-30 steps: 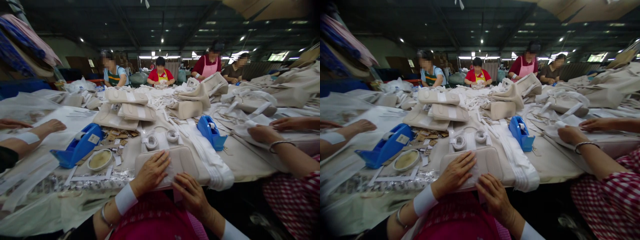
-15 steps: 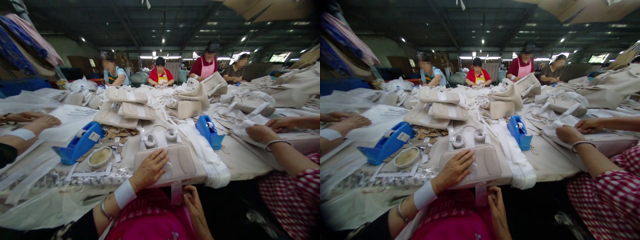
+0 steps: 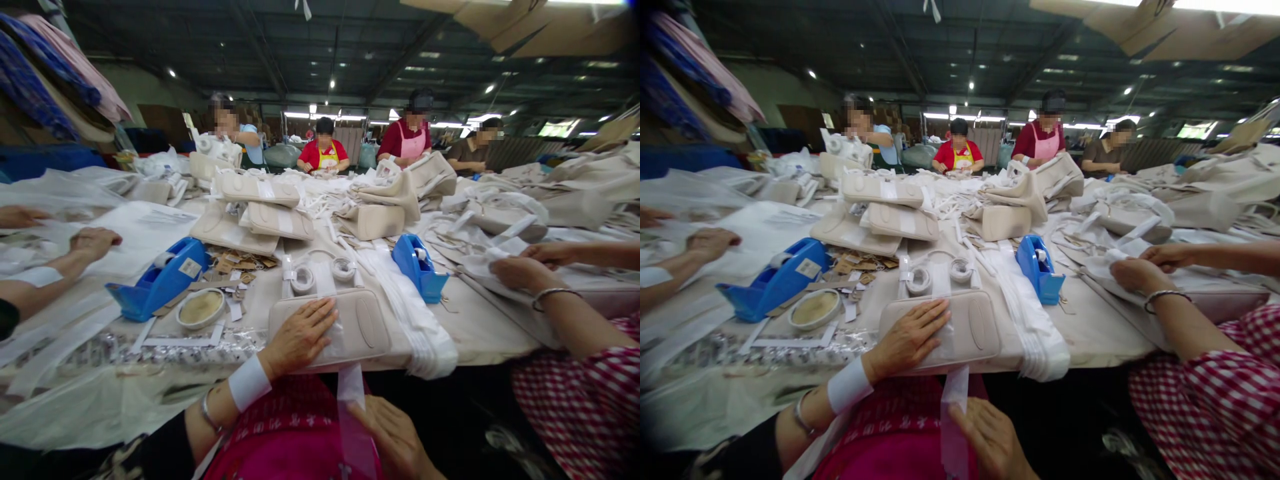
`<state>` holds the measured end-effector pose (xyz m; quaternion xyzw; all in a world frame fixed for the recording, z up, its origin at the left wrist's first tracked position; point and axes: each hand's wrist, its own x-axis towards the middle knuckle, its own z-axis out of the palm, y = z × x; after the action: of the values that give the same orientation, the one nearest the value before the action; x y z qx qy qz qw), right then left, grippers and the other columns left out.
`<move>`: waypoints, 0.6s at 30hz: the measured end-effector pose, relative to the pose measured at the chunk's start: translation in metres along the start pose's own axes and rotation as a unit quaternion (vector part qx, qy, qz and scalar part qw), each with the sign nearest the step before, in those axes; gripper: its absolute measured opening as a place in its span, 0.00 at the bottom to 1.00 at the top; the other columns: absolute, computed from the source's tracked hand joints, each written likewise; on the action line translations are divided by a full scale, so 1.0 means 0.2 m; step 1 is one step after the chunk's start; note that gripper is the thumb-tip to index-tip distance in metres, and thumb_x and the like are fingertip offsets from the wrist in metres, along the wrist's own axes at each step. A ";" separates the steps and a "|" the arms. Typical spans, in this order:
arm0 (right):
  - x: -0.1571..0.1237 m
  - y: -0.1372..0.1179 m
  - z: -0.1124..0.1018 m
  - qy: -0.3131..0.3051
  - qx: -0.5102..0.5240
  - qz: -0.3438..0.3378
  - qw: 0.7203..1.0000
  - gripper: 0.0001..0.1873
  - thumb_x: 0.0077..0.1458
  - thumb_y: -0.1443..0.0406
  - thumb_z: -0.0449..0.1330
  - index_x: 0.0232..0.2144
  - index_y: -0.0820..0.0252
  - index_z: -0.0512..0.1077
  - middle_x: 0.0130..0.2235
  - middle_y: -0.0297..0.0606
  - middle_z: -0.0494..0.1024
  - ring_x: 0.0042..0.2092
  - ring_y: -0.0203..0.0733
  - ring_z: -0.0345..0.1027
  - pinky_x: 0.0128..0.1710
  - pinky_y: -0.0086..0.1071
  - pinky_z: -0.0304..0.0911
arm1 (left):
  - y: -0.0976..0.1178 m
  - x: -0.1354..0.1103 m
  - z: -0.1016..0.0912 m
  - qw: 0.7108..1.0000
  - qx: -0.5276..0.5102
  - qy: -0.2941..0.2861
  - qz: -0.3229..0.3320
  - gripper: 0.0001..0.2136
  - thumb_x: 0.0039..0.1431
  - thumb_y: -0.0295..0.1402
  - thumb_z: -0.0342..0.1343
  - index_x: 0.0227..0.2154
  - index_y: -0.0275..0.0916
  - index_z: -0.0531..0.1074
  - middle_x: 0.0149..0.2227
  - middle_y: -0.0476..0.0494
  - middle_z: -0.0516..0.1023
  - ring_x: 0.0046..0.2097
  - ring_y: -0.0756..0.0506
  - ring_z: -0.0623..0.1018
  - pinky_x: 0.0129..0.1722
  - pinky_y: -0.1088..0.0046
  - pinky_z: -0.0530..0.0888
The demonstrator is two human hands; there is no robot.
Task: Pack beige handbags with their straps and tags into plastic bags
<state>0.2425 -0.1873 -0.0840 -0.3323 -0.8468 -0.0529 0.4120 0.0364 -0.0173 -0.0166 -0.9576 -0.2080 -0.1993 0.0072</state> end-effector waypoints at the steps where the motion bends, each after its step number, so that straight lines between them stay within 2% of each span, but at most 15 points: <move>1: 0.02 -0.01 -0.01 0.006 -0.018 -0.003 1.000 0.18 0.65 0.72 0.48 0.53 0.68 0.69 0.35 0.44 0.79 0.38 0.42 0.74 0.36 0.36 0.71 | 0.00 0.00 0.00 1.000 0.002 -0.004 0.000 0.26 0.64 0.34 0.54 0.63 0.36 0.58 0.67 0.34 0.57 0.68 0.39 0.56 0.65 0.55 0.60; 3: 0.07 -0.03 -0.04 0.027 -0.066 0.000 0.997 0.14 0.64 0.70 0.51 0.45 0.64 0.75 0.27 0.39 0.75 0.29 0.39 0.69 0.28 0.34 0.65 | 0.00 0.00 0.00 1.000 0.003 -0.010 0.000 0.26 0.64 0.35 0.53 0.63 0.35 0.58 0.67 0.34 0.57 0.68 0.39 0.56 0.66 0.55 0.59; 4: 0.10 -0.05 -0.05 0.038 -0.093 0.002 0.995 0.13 0.64 0.69 0.51 0.41 0.63 0.76 0.26 0.39 0.74 0.28 0.38 0.68 0.29 0.34 0.63 | 0.00 0.00 0.00 1.000 0.003 -0.012 0.000 0.26 0.64 0.36 0.53 0.63 0.35 0.58 0.67 0.34 0.57 0.68 0.39 0.55 0.66 0.55 0.59; 7: 0.17 -0.09 -0.07 0.055 -0.134 -0.025 0.989 0.16 0.66 0.70 0.49 0.35 0.61 0.77 0.32 0.41 0.79 0.37 0.42 0.72 0.39 0.38 0.64 | -0.01 0.00 -0.01 1.000 -0.003 -0.013 0.000 0.28 0.63 0.37 0.54 0.63 0.36 0.57 0.67 0.34 0.56 0.68 0.38 0.55 0.65 0.55 0.60; 9: 0.20 -0.12 -0.07 0.034 -0.124 -0.039 0.991 0.19 0.67 0.70 0.47 0.33 0.61 0.77 0.34 0.38 0.80 0.41 0.40 0.73 0.44 0.37 0.62 | 0.00 0.00 -0.01 1.000 -0.007 -0.012 -0.004 0.29 0.63 0.37 0.55 0.64 0.36 0.57 0.67 0.34 0.55 0.68 0.38 0.56 0.65 0.55 0.60; 18: 0.21 -0.20 0.01 0.023 -0.094 0.004 0.995 0.24 0.70 0.70 0.43 0.29 0.58 0.75 0.27 0.29 0.80 0.32 0.32 0.74 0.43 0.33 0.58 | 0.00 0.00 0.01 1.000 -0.012 -0.013 -0.017 0.29 0.61 0.38 0.57 0.63 0.36 0.58 0.68 0.33 0.55 0.68 0.38 0.55 0.65 0.56 0.59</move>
<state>0.1981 -0.1957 -0.0474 -0.3715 -0.8272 -0.1377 0.3983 0.0374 -0.0175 -0.0177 -0.9564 -0.2218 -0.1898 -0.0107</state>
